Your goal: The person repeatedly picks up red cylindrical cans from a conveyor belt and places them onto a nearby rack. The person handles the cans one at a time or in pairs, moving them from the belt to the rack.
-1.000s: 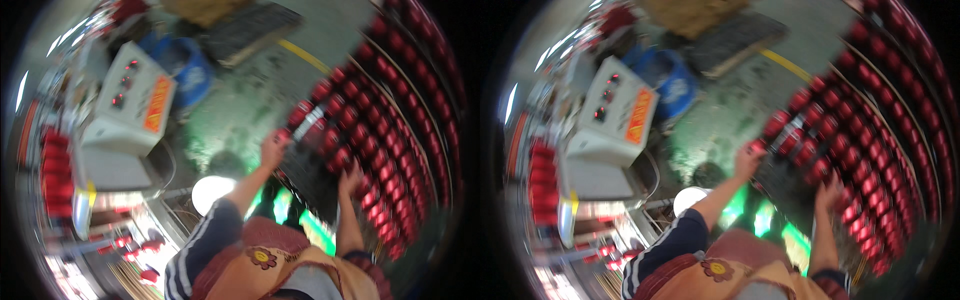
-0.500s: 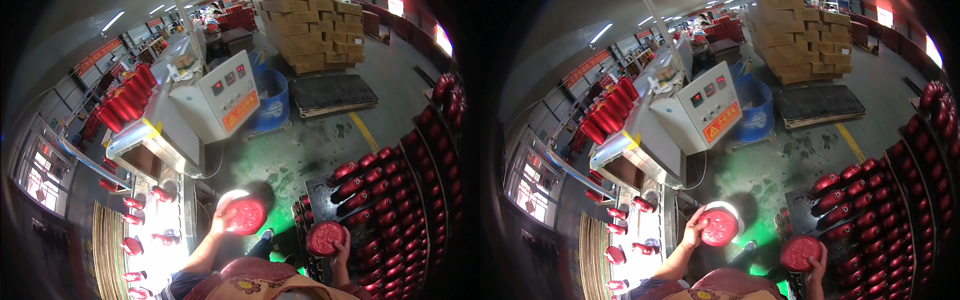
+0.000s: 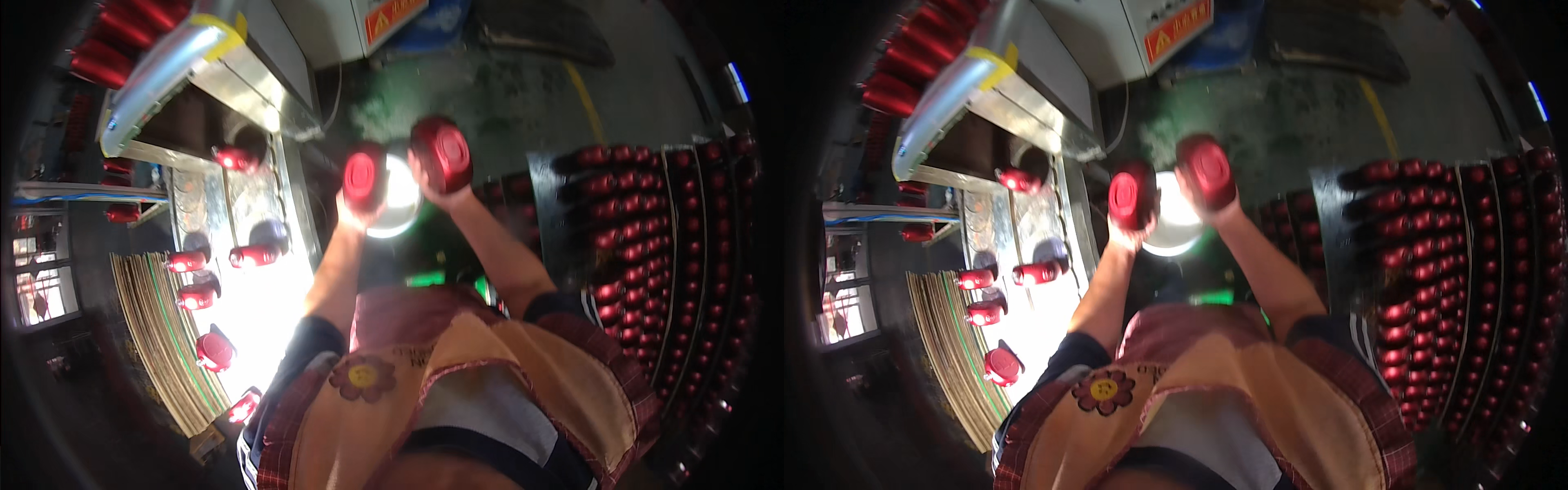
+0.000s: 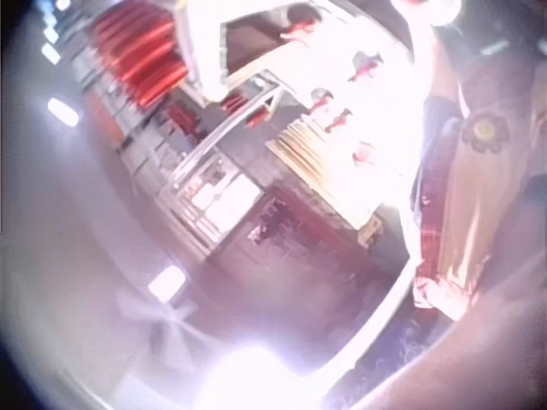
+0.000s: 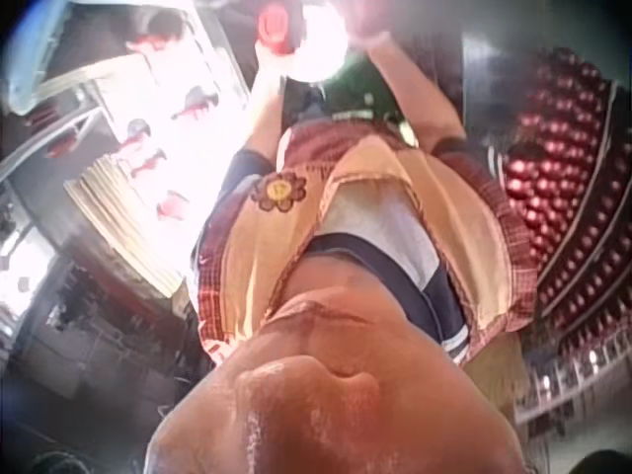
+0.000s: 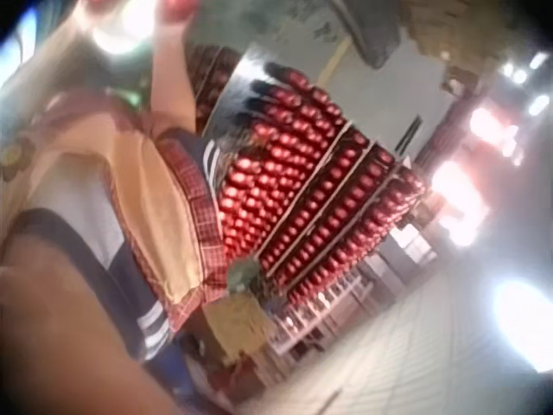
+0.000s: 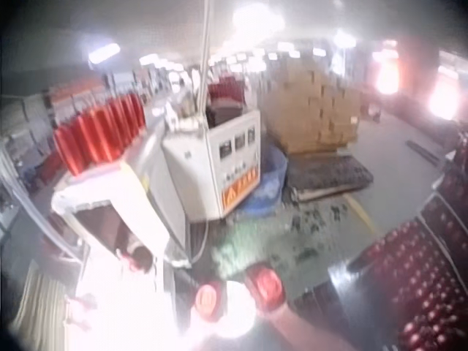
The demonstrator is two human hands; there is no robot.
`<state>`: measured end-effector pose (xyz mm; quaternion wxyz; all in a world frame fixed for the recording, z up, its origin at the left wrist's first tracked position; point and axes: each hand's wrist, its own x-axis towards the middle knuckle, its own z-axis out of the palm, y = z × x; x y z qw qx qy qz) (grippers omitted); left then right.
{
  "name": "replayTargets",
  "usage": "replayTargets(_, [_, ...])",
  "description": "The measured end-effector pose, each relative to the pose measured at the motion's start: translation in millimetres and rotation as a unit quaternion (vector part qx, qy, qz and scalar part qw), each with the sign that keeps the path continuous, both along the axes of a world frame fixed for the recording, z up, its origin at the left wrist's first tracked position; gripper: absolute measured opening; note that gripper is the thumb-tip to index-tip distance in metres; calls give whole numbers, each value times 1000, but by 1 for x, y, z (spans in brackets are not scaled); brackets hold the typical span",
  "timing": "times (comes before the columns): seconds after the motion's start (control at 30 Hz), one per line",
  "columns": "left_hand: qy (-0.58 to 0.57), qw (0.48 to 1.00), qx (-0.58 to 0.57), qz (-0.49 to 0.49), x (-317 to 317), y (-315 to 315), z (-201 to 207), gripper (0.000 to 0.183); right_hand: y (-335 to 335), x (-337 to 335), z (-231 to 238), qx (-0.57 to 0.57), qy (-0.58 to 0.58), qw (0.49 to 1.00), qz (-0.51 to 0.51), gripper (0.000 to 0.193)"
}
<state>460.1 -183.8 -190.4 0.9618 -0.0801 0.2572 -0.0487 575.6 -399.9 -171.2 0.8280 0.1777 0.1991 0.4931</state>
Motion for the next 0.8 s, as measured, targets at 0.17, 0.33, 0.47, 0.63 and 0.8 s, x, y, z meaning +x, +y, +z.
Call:
replayTargets(0.17, [-41,990,-130,-22,25,18,9,64,48,13,-8,83,-53,995,16,67])
replayTargets(0.33, [-123,979,-143,-74,37,28,18,52,69,17,-8,128,-116,985,12,71])
replayTargets(0.47, [-139,980,-131,-56,37,32,0,55,69,13,-10,48,-75,996,-25,68])
replayTargets(0.63, [-101,984,-148,2,30,24,-13,59,57,7,-15,50,-33,998,23,71])
replayTargets(0.8, [18,998,57,20,-39,-4,2,54,15,5,-42,25,22,995,91,69])
